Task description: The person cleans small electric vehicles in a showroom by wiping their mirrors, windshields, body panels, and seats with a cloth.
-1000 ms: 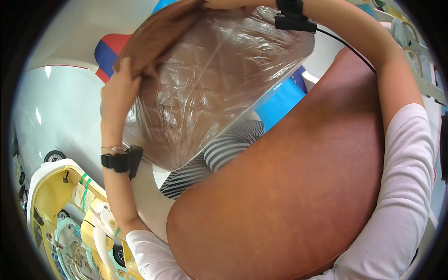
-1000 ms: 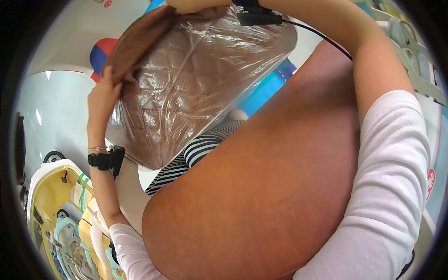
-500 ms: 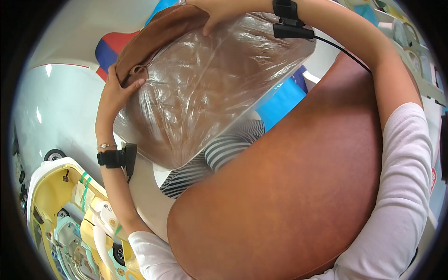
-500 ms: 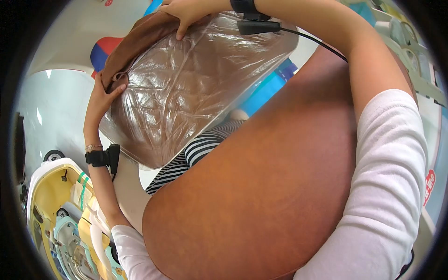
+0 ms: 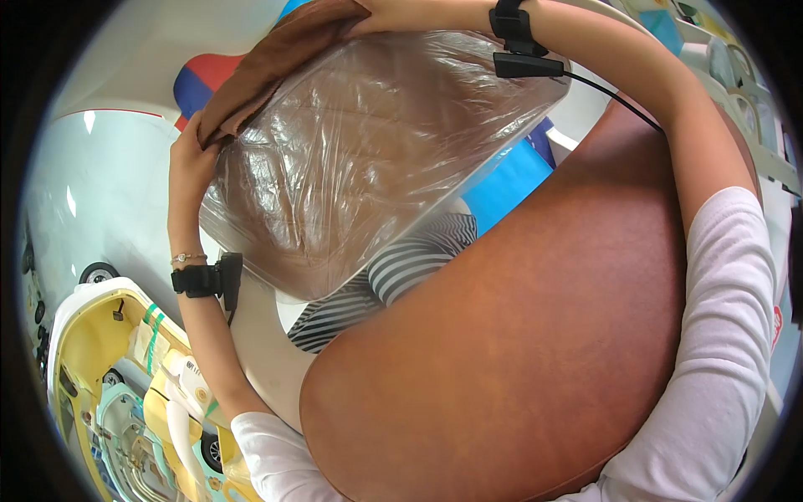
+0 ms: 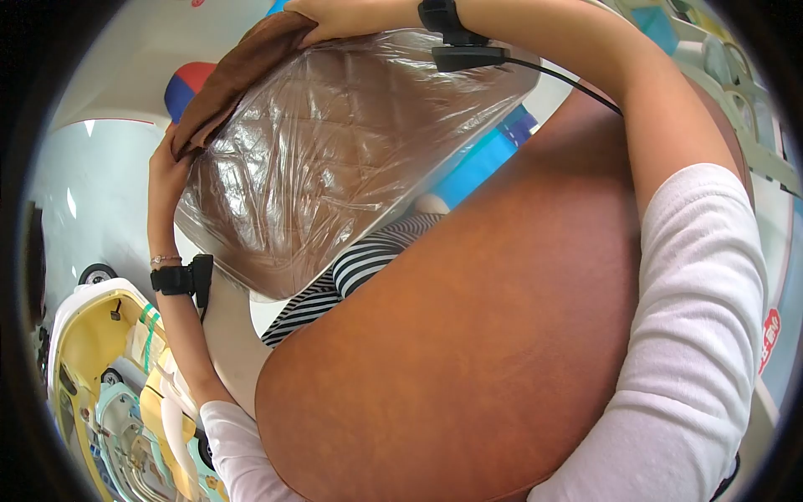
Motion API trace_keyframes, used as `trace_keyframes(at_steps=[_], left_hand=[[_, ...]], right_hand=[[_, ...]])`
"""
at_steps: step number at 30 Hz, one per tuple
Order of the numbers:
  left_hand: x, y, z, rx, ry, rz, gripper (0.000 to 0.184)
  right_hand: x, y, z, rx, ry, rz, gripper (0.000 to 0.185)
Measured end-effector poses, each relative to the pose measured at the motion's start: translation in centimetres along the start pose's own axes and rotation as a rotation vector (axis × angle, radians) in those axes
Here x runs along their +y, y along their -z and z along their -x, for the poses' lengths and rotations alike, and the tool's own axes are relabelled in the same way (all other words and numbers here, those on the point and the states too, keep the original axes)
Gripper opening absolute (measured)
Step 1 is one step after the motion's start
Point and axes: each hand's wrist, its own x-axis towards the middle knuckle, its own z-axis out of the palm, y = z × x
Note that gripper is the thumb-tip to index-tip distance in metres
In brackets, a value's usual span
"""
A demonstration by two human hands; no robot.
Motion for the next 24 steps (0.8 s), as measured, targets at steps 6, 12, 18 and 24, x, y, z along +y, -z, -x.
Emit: trace_keyframes(at_steps=[6,12,18,24], left_hand=[[-3.3,0.1,0.1,-0.032,-0.054,-0.044,0.05],[0.0,1.1,1.0,-0.11,-0.016,-0.042,0.056],[0.0,1.0,0.7,-0.106,0.0,0.021,0.059],[-2.6,1.2,0.8,-0.021,0.034,-0.171,0.06]], right_hand=[[-0.6,0.5,0.1,-0.016,0.012,-0.013,0.037],[-3.1,2.1,-0.4,-0.106,-0.088,-0.114,0.04],[-3.5,2.3,-0.1,-0.084,-0.032,-0.143,0.049],[-3.4,1.8,-0.2,-0.085,0.001,-0.171,0.051]])
